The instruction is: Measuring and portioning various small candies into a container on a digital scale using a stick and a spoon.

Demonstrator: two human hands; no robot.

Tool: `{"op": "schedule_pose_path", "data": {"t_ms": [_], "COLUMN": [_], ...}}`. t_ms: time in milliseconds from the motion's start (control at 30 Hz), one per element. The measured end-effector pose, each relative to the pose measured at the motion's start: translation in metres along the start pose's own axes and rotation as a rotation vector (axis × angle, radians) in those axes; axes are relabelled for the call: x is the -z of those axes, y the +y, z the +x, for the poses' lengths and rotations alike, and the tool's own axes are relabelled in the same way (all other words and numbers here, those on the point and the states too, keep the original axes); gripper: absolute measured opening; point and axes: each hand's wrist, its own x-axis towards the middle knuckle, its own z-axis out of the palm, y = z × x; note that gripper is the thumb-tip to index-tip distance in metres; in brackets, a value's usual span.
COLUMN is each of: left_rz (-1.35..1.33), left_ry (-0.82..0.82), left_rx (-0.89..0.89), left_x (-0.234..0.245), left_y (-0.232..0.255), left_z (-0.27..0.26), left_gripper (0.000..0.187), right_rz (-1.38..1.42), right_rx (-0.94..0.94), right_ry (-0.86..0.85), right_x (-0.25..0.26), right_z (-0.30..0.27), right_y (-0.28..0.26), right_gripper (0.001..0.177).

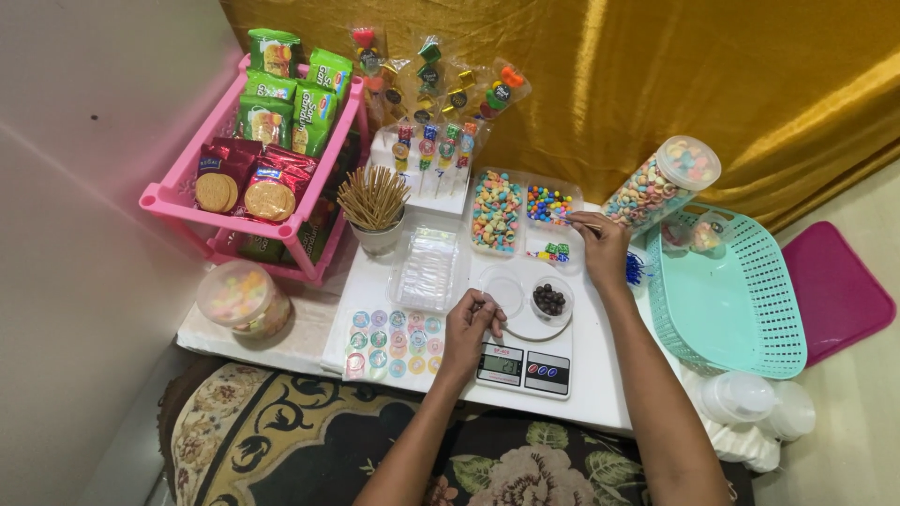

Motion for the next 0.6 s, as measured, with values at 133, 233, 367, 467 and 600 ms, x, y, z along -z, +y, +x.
{"op": "schedule_pose_path", "data": {"t_ms": [133, 233, 367, 467, 600], "left_rz": [0.005, 0.006, 0.013, 0.012, 0.020], "left_ry": [-0.001, 0.000, -0.001, -0.003, -0.010], "left_rx": [-0.001, 0.000, -0.005, -0.004, -0.009], "left_x": [0.001, 0.001, 0.002, 0.001, 0.002], "left_y": [0.000, -0.001, -0.005, -0.002, 0.003], "left_z": [0.000, 0.001, 0.000, 0.002, 0.000], "left_gripper": [0.014, 0.013, 0.016, 0.016, 0.015], "right_rz": [-0.018, -0.022, 0.099, 0.208, 0.373], "right_rx": [0.001, -0.004, -0.035, -0.067, -0.116], "right_ry": [0.013, 0.062, 0.123, 0.193, 0.297], "right_x": [-0.001, -0.001, 0.001, 0.005, 0.023], "right_z": [-0.001, -0.003, -0.007, -0.009, -0.040], "right_y": [0.001, -0.001, -0.009, -0.011, -0.055], "right_gripper": [0.018, 0.017, 0.019, 0.020, 0.018]}}
